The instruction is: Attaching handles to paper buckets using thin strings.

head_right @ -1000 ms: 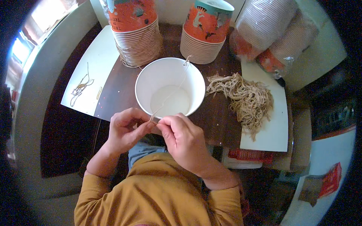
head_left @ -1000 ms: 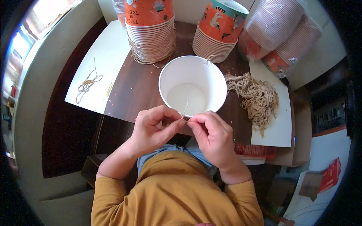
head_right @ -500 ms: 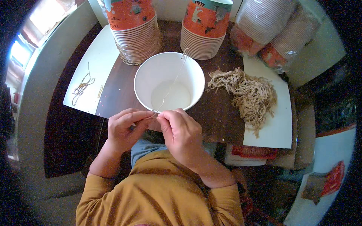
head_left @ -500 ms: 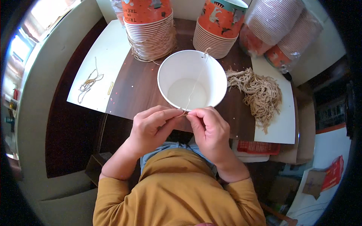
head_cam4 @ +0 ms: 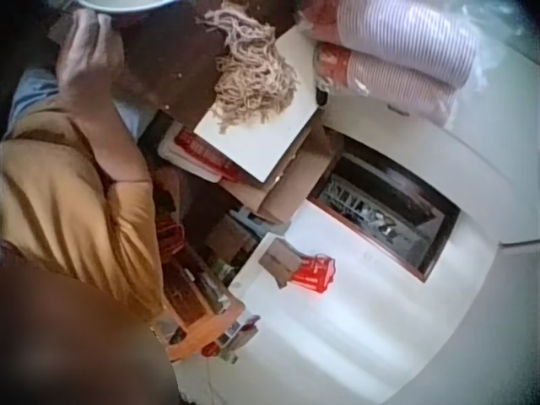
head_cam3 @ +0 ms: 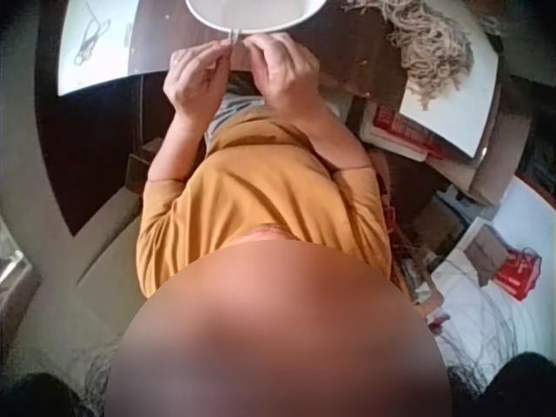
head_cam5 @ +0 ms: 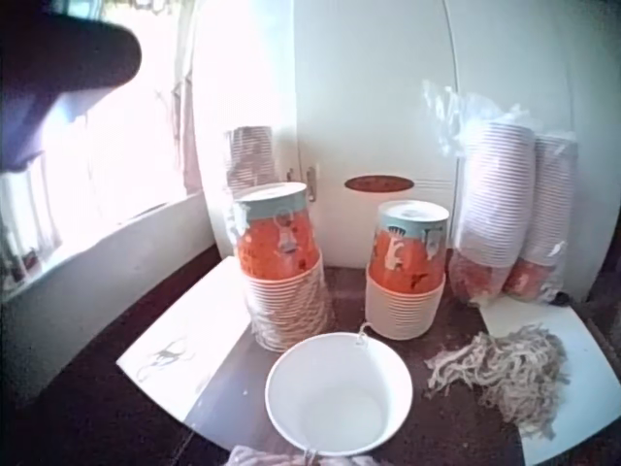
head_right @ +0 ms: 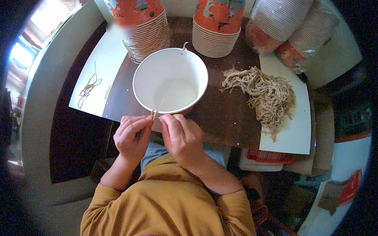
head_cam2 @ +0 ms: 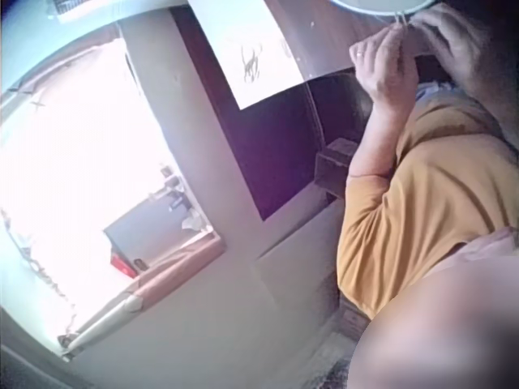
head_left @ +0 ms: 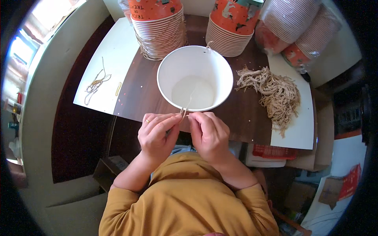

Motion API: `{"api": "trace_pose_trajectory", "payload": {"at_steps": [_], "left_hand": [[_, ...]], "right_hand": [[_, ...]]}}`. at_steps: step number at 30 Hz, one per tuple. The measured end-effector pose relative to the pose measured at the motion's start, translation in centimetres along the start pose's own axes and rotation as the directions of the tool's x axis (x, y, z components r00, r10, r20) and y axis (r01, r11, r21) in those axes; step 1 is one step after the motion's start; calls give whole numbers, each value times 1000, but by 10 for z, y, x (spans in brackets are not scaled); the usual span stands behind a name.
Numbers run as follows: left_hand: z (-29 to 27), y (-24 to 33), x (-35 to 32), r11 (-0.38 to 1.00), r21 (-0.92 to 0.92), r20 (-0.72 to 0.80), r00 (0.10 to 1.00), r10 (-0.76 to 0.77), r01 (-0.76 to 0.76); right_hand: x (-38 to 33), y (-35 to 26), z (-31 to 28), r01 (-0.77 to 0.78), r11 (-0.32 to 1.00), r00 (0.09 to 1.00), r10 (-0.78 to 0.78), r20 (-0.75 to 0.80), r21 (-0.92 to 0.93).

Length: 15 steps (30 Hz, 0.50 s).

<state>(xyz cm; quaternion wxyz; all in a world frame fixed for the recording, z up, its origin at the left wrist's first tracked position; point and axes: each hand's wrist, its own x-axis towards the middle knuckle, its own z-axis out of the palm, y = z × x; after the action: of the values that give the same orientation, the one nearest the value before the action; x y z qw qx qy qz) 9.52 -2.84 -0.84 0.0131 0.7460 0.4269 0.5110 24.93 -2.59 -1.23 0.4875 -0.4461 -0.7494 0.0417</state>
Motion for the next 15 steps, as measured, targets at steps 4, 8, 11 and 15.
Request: {"api": "trace_pose_trajectory", "payload": {"at_steps": [4, 8, 11, 15], "left_hand": [[-3, 10, -2, 670, -438, 259, 798, -544, 599], [1, 5, -7, 208, -759, 400, 693, -600, 618], [2, 4, -11, 324, -756, 299, 740, -602, 569], [2, 10, -12, 418, -750, 162, 756, -634, 512]], "right_hand": [[-5, 10, 15, -34, 996, 994, 42, -99, 77], [-9, 9, 28, -155, 956, 979, 182, -88, 251], [-12, 5, 36, -224, 898, 967, 253, -28, 378], [-10, 0, 42, -413, 657, 906, 366, 211, 631]]}}
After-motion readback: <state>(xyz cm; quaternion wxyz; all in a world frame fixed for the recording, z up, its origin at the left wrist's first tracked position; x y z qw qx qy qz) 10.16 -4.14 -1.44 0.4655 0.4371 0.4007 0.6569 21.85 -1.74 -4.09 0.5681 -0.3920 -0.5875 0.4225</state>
